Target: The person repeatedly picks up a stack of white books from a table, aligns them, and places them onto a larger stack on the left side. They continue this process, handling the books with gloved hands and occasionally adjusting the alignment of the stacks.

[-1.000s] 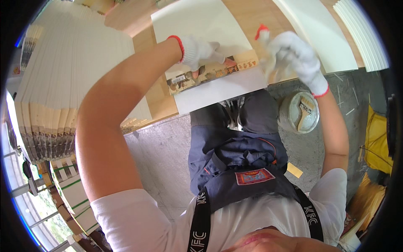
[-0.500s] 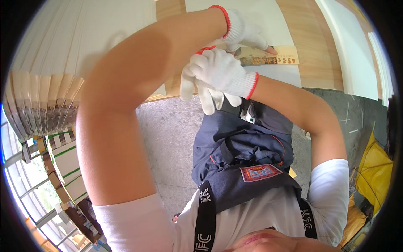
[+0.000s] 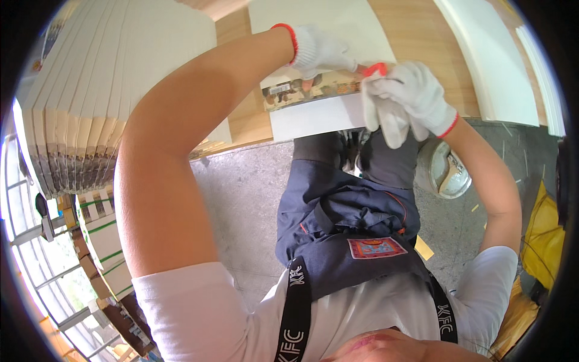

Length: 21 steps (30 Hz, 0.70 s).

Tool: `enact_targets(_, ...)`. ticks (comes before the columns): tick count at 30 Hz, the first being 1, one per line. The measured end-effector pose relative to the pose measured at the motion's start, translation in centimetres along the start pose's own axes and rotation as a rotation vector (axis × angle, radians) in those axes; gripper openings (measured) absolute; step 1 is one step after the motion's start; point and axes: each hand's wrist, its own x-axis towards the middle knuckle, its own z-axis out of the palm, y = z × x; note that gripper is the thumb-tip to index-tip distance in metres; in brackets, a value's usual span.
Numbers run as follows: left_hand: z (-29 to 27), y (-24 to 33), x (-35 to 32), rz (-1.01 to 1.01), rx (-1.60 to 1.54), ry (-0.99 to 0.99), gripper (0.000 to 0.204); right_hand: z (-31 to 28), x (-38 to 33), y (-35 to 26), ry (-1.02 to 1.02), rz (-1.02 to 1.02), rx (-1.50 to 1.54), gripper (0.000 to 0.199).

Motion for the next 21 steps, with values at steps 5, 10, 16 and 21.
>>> enact_targets(5, -1.3, 1.7, -2.1, 0.14, 0.214, 0.077, 0.119, -3.6, -3.2, 4.0, -0.216, 0.079, -0.254, 0.021)
enact_targets(10, 0.2, 6.8, -3.1, -0.277, 0.338, 0.153, 0.07, -6.5, 2.1, 1.8, -0.413, 0.354, -0.175, 0.025)
enact_targets(16, 10.3, 11.7, -5.4, -0.087, -0.487, 1.019, 0.051, -0.5, 0.8, -0.7, -0.199, 0.109, -0.175, 0.038)
enact_targets(21, 14.8, 11.7, -7.2, -0.08, -3.006, 1.121, 0.032, -2.8, 0.7, 1.2, -0.372, -0.051, -0.096, 0.058)
